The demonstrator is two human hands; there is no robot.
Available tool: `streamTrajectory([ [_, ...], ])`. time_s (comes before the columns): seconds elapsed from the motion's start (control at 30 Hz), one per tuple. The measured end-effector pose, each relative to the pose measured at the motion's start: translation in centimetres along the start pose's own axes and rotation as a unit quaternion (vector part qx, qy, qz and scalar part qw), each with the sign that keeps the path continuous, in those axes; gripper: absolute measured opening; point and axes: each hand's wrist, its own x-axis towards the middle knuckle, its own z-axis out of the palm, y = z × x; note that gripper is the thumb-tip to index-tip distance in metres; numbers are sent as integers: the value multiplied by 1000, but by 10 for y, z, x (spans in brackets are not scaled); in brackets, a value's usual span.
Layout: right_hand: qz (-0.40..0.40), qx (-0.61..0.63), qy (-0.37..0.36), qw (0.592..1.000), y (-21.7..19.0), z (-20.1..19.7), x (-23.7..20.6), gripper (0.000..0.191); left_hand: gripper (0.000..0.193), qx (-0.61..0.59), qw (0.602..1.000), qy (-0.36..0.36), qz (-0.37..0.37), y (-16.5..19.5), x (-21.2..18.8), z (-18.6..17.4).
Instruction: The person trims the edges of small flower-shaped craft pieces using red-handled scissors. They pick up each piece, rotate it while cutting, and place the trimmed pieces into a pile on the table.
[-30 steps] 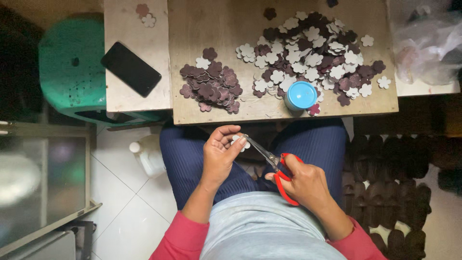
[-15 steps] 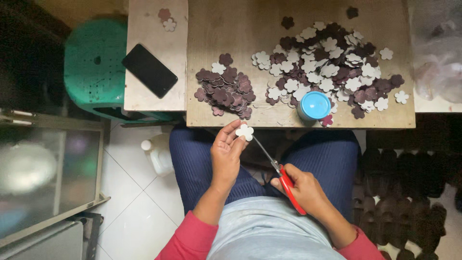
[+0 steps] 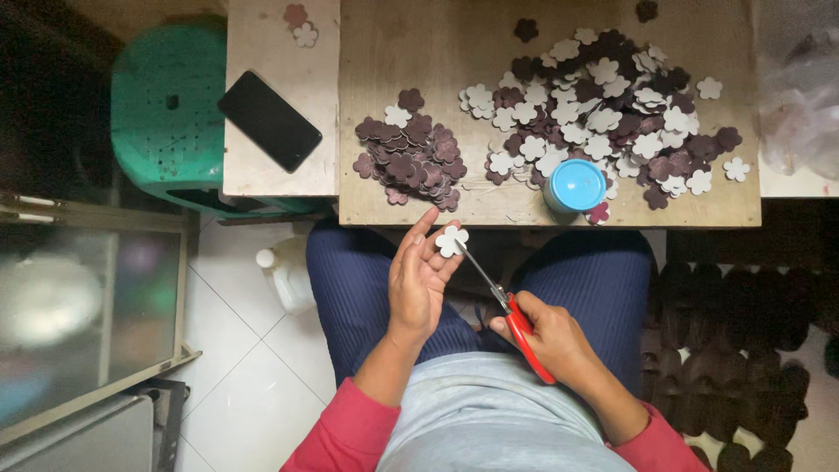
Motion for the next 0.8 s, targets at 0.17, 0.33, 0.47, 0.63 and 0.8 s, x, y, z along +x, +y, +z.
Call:
streamTrajectory([
  [0.17,-26,-2,-8,1000,9,4,3,47,47,90,995,44,12,-8,4,-4],
  [0.33,-1,70,2,998,21,6,8,39,47,138,986,83,46,-11,9,-11],
  [0.47,3,74,-6,997,25,10,9,39,47,193,974,95,73,-11,9,-13],
  [0.63,0,73,-20,997,21,13,10,41,54,153,977,130,70,-9,13,-5],
  [0.8,15,74,-30,997,20,11,11,43,55,123,982,131,62,-9,14,1],
])
